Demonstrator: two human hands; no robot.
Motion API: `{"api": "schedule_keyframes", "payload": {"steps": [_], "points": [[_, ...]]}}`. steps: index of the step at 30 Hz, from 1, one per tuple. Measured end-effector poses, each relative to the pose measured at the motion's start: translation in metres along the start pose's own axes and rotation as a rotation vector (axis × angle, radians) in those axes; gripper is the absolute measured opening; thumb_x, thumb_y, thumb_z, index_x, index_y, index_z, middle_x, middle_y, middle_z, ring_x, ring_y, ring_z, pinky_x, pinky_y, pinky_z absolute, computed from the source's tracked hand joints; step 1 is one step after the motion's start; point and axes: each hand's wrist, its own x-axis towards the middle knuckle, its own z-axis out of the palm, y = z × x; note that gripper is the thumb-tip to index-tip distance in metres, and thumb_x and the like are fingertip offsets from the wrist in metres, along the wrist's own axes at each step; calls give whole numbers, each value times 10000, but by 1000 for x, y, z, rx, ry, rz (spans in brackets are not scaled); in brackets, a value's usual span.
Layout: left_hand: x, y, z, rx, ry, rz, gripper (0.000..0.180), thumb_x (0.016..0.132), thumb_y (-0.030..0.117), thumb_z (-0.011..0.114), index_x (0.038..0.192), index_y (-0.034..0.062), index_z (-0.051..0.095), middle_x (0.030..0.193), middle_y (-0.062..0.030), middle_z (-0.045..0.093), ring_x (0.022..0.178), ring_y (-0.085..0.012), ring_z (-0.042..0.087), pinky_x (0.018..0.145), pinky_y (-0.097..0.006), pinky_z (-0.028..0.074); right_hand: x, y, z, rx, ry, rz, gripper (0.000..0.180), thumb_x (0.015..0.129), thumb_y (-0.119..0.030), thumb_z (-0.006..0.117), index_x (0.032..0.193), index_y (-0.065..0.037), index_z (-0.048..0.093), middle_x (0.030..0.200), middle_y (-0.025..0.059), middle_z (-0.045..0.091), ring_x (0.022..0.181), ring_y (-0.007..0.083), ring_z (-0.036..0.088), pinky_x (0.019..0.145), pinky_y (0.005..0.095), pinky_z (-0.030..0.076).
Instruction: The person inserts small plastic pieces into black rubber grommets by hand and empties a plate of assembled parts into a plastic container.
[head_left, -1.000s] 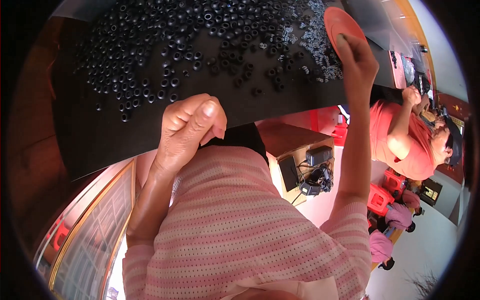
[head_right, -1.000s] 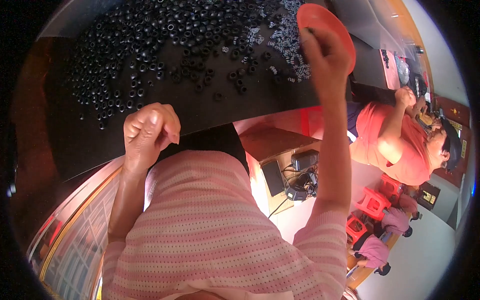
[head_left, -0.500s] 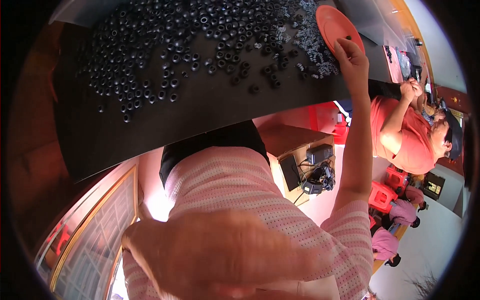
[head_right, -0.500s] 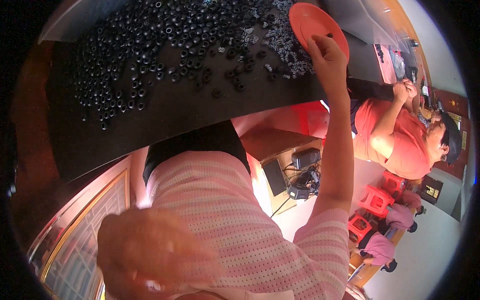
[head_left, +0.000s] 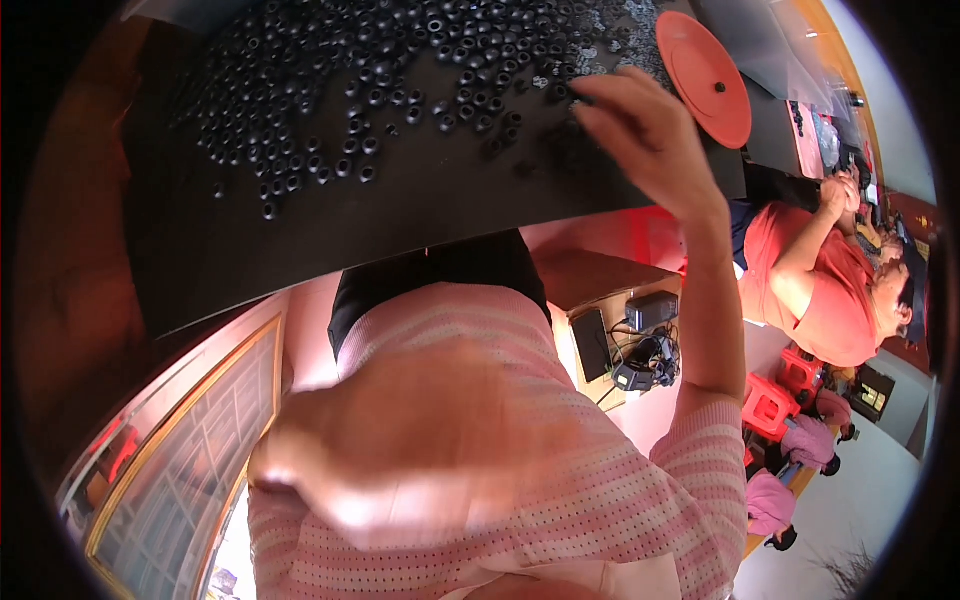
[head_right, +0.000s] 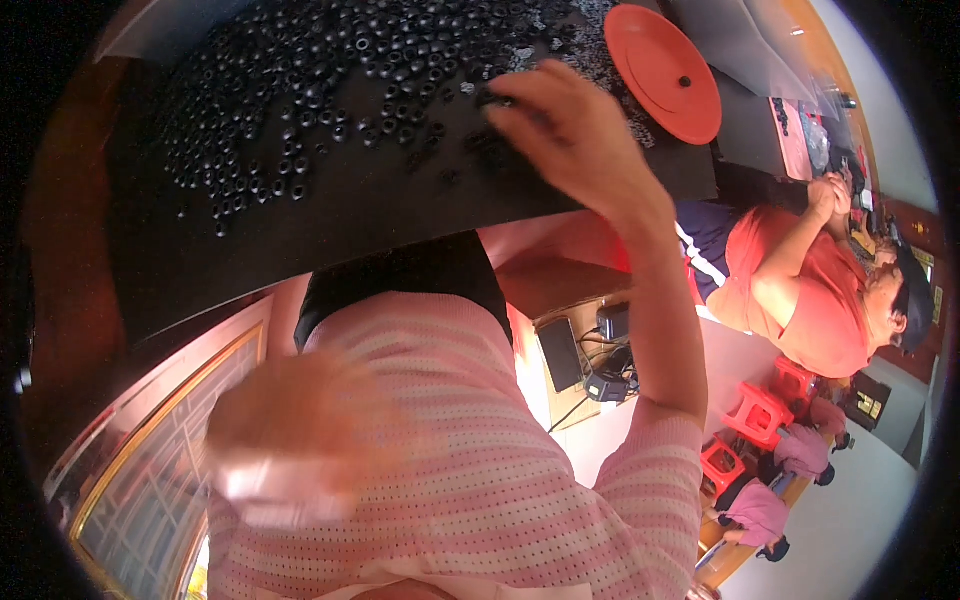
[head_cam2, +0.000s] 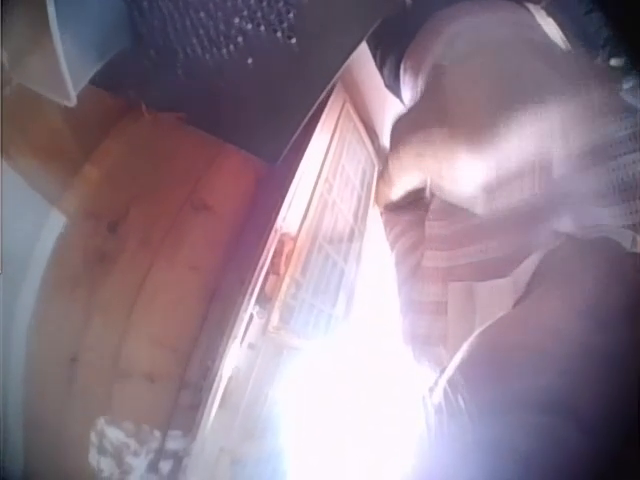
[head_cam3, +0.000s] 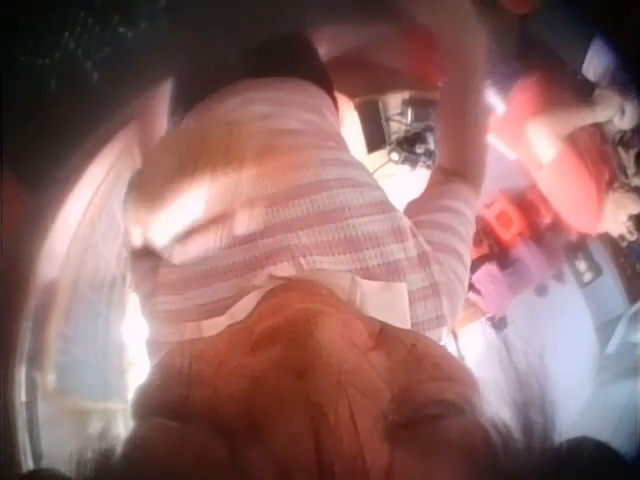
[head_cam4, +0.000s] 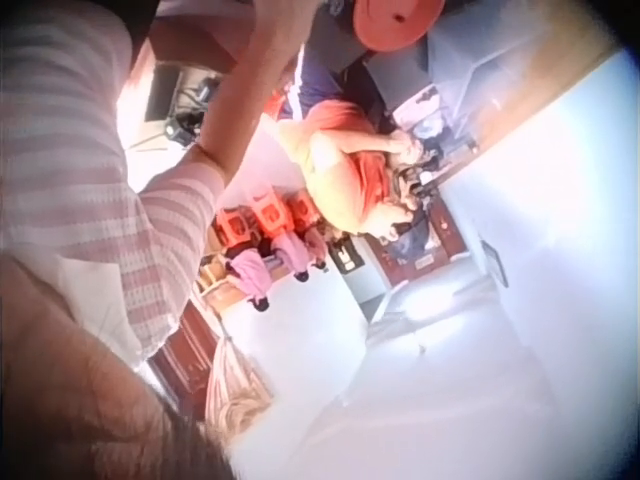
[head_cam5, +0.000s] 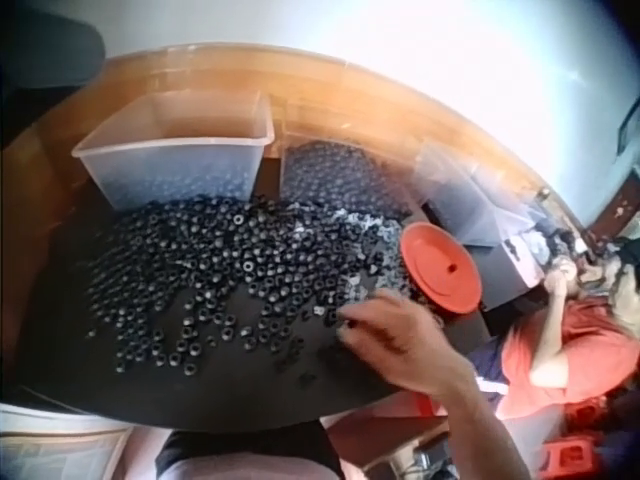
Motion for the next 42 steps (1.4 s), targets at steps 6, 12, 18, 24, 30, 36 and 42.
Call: {"api": "schedule_keyframes", "payload": {"steps": [6,12,18,24,30,36,42], "points": [[29,-68,4,-63,603,-154,57,894,34,593,879,-14,621,710,-78,591,574,-128,539,524,-274,441,34,5,51,-343,-30,-256,197,840,-183,663,1027,-128,631,915,68,585,807,292,613,653,393,505],[33,-100,2,48,618,-198,105,926,61,569,871,-11,622,667,-38,569,578,-90,536,523,-243,418,41,8,35,-344,81,-210,154,845,-154,636,996,-125,634,899,68,584,804,295,620,663,402,501],[34,-108,6,166,658,-100,90,901,50,604,846,-21,607,670,-73,559,568,-131,526,533,-266,433,32,15,33,-215,59,-163,185,840,-149,650,1020,-110,638,857,87,566,720,298,601,640,385,486],[34,-110,4,193,607,-149,118,899,63,607,809,-13,602,672,-86,566,559,-164,531,529,-282,434,54,-26,77,-229,-32,-302,214,848,-150,651,1059,-109,645,899,57,559,734,249,597,648,350,488],[31,-111,6,180,658,-121,127,904,80,606,814,-9,601,670,-88,563,563,-179,539,534,-300,436,59,-30,79,-290,-113,-357,122,803,-117,630,925,-121,635,904,35,560,796,245,622,613,378,509],[31,-110,5,180,660,-95,113,893,77,612,820,-9,605,680,-100,572,581,-216,561,548,-312,452,54,-28,69,-183,-58,-311,162,851,-103,636,1012,-86,649,905,64,573,747,260,606,661,346,489],[29,-111,5,180,678,-95,147,879,111,611,775,11,583,655,-113,563,588,-288,570,542,-380,463,61,-47,91,-342,-183,-401,87,800,-115,636,858,-70,588,858,58,542,787,266,616,594,396,505]]}}
